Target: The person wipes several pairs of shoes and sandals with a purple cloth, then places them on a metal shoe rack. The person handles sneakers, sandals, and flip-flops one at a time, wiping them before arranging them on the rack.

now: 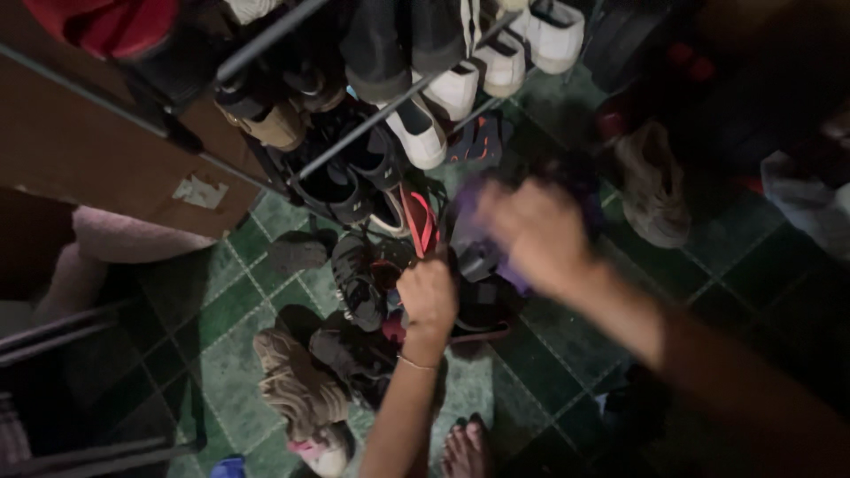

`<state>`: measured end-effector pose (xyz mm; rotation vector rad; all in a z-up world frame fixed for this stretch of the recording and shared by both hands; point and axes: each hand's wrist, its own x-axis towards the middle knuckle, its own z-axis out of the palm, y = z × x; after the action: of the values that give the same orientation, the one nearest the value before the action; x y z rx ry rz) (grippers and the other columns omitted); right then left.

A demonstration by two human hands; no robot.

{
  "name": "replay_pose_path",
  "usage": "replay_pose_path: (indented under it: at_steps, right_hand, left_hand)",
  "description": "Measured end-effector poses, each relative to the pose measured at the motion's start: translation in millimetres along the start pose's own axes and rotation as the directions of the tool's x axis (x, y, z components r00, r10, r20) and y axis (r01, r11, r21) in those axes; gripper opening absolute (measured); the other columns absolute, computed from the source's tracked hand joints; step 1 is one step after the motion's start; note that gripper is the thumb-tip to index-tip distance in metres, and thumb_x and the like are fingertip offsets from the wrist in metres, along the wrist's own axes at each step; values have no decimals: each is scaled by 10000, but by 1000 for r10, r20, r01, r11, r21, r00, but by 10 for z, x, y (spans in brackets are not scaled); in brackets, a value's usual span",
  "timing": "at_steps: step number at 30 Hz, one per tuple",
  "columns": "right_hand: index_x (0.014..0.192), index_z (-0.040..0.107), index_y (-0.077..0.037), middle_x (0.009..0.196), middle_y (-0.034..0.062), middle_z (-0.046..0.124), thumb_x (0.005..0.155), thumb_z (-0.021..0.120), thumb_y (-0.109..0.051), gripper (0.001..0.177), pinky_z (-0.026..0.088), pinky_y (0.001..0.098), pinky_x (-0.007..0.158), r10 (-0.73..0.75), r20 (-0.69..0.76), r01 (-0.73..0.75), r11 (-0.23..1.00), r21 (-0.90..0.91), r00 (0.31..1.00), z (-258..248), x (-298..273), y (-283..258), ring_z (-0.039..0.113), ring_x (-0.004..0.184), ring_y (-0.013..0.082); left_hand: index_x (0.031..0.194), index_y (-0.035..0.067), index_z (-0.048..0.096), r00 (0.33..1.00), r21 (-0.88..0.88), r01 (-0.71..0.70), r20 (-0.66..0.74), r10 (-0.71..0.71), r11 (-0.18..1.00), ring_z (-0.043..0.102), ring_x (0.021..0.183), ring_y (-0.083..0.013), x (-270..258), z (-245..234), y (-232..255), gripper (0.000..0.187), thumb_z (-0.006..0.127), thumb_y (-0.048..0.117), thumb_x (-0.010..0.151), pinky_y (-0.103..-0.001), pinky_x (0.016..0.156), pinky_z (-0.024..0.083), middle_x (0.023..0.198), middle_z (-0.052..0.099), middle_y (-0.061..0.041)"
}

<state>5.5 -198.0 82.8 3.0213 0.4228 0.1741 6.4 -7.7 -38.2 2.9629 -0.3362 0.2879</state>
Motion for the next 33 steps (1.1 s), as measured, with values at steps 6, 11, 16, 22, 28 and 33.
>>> replay_pose_path:
  at_steps: [6, 11, 16, 22, 28, 33]
  right_hand:
    - [1231, 730, -178, 1373, 18, 687, 806, 646, -145, 434, 438, 371, 786, -323, -425, 329, 942, -62, 846, 279, -205, -6, 593, 948, 189]
    - [1201, 743, -163, 1360, 7, 674, 702, 722, -48, 512, 449, 433, 973, 63, -226, 3, 960, 281, 972, 535, -146, 557, 615, 1126, 268]
    - [1340, 632, -52, 1465, 150, 580, 807, 600, 99, 555, 413, 368, 1184, 227, -222, 65, 546, 835, 948, 472, -116, 691, 556, 1378, 328]
    - [1385, 588, -49, 1419, 132, 632, 850, 616, 83, 552, 408, 357, 1173, 144, -203, 163, 249, 955, 969, 551, -110, 574, 576, 1354, 230]
    - [1328, 660, -72, 1268, 98, 697, 907, 700, -1, 429, 536, 304, 986, 17, -96, 70, 563, 824, 995, 531, -239, 1223, 673, 1141, 184]
    - [1284, 683, -29, 1224, 100, 756, 836, 543, 30, 473, 579, 318, 999, 73, 112, -106, -90, 990, 991, -46, -155, 1321, 751, 1112, 171]
  left_hand:
    - [1189, 114, 681, 999, -149, -28, 14, 30, 988, 717, 697, -379, 21, -160, 42, 442, 730, 75, 752, -489, 585, 564, 786, 719, -167]
    - [1159, 113, 674, 999, -363, 4, 39, 11, 932, 698, 825, -422, -42, -377, -10, 508, 794, 74, 667, -532, 681, 543, 870, 716, -195]
    - [1249, 114, 667, 1000, -425, -3, 20, 13, 905, 689, 820, -439, -29, -437, -31, 619, 788, 41, 646, -539, 697, 537, 896, 713, -210]
    - [1230, 82, 699, 996, -631, 5, 73, 53, 776, 703, 836, -409, 69, -413, 41, 571, 812, 57, 671, -487, 759, 556, 920, 738, -213]
    - [1233, 0, 700, 984, -876, 108, 162, 76, 470, 723, 861, -250, -119, -144, -250, 501, 709, -27, 733, -359, 823, 569, 1080, 769, -164]
    - [1392, -59, 552, 967, -972, 208, 187, -175, 112, 590, 1277, -224, 92, 249, -606, 498, 661, 103, 934, -328, 1099, 439, 1399, 634, -113]
